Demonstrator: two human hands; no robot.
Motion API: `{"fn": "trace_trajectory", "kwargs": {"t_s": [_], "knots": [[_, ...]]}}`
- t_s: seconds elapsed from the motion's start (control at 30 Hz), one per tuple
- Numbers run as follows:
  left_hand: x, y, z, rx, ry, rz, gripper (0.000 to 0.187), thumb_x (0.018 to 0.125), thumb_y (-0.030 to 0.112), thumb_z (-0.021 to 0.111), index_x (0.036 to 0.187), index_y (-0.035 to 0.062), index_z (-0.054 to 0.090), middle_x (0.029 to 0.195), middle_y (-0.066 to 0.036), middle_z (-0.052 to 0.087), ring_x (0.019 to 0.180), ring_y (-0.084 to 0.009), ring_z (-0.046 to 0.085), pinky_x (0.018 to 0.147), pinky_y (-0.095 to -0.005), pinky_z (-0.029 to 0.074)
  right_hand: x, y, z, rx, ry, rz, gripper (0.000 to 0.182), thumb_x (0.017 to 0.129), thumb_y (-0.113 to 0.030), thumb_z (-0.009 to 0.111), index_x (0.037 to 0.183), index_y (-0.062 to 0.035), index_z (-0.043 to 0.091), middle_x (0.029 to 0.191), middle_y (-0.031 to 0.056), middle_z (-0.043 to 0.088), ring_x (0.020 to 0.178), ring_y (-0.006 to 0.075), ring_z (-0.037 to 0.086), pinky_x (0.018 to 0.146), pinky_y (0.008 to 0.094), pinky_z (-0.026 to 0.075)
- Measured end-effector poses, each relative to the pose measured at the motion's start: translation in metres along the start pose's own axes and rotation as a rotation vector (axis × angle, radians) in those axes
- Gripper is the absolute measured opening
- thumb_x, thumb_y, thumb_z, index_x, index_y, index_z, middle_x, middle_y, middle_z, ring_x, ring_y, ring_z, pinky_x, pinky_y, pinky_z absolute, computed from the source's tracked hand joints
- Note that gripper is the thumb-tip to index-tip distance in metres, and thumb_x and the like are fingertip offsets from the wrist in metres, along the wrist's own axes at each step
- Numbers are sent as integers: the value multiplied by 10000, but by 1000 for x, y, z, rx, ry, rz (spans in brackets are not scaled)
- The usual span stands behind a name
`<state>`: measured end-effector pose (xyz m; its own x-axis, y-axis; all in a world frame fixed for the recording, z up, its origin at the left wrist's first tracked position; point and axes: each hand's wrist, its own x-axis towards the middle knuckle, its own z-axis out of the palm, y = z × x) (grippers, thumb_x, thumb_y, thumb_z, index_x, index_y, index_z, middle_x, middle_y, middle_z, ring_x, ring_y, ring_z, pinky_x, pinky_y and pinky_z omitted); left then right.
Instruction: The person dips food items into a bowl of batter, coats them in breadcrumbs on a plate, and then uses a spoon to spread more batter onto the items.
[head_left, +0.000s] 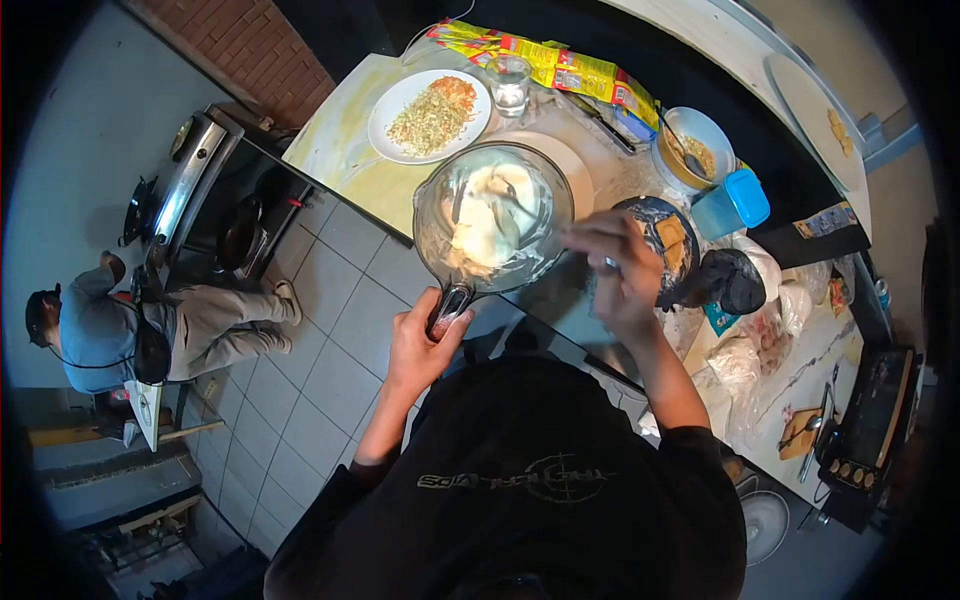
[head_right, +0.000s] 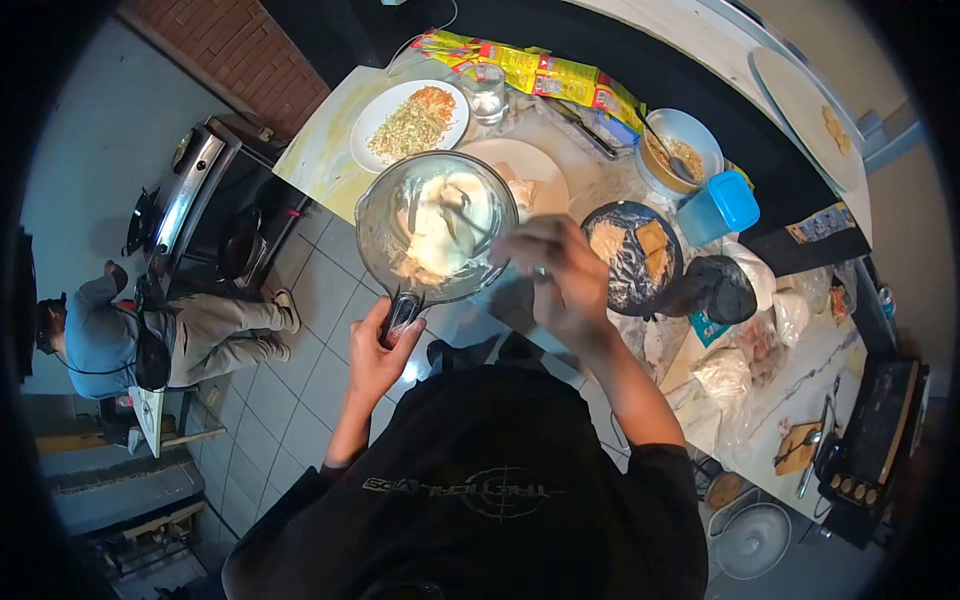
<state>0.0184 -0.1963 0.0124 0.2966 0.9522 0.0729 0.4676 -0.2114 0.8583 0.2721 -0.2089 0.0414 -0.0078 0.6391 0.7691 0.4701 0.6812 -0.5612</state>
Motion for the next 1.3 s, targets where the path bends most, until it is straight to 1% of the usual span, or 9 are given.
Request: {"fn": "trace_trajectory", "kwargs": {"t_s": [0.2,0.33,0.47,0.6,0.63,0.83,0.9,1.0,1.3], "knots": [[-1,-2,3,36,-12,21,254,824,142,725,785,11,511,510,-71,416,453,-114,355,450,-290,335,-17,0,7,-36,-125,45,154,918,-12,517,968,-16,663,915,102,672,822,229,628,710,302,494],[-3,-7,6,40,-68,-61,233,850,146,706,796,6,527,517,-63,445,485,-90,361,456,-285,321,-23,-2,-2,-50,39,299,186,892,64,528,999,-13,659,913,97,658,845,218,648,710,326,539],[-9,-11,13,-92,-98,-167,236,867,140,693,770,11,521,535,-11,464,498,-78,366,464,-280,311,-45,15,16,28,156,528,146,976,-99,534,988,0,642,871,113,661,833,207,678,658,283,503],[-10,-10,15,-259,-180,-323,198,904,139,662,801,36,526,558,38,456,460,-44,376,423,-244,289,-64,21,21,132,189,659,199,951,-150,608,1109,-28,609,789,38,586,685,124,557,603,250,443],[-10,-13,16,-318,-197,-336,175,920,142,646,833,45,529,564,47,460,447,-31,394,401,-225,283,-69,26,19,151,171,658,319,918,-183,664,1193,-49,575,866,22,540,718,102,483,604,246,415],[-12,-14,18,-325,-229,-379,161,926,141,635,858,30,540,567,45,460,431,-34,392,392,-223,285,-91,36,-35,-40,158,815,389,873,-225,704,1213,-86,576,993,70,517,858,146,509,715,271,435],[-12,-15,17,-341,-241,-390,137,930,137,625,899,23,556,573,44,462,431,-33,391,391,-222,284,-104,63,-70,-385,124,675,291,895,-159,664,1172,-92,605,1015,70,534,908,157,516,751,288,446],[-13,-19,18,-365,-253,-373,137,929,142,628,910,26,556,573,45,463,432,-33,392,390,-221,289,-111,101,-117,-739,-31,562,298,852,-85,644,1148,-79,607,1053,155,527,1029,339,522,915,392,423],[-17,-13,16,-336,-241,-367,156,925,153,641,887,37,544,567,47,461,435,-34,402,389,-218,302,-94,142,-137,-926,-550,525,421,764,-126,723,1174,-177,640,1276,132,466,1160,319,463,961,443,407]]}}
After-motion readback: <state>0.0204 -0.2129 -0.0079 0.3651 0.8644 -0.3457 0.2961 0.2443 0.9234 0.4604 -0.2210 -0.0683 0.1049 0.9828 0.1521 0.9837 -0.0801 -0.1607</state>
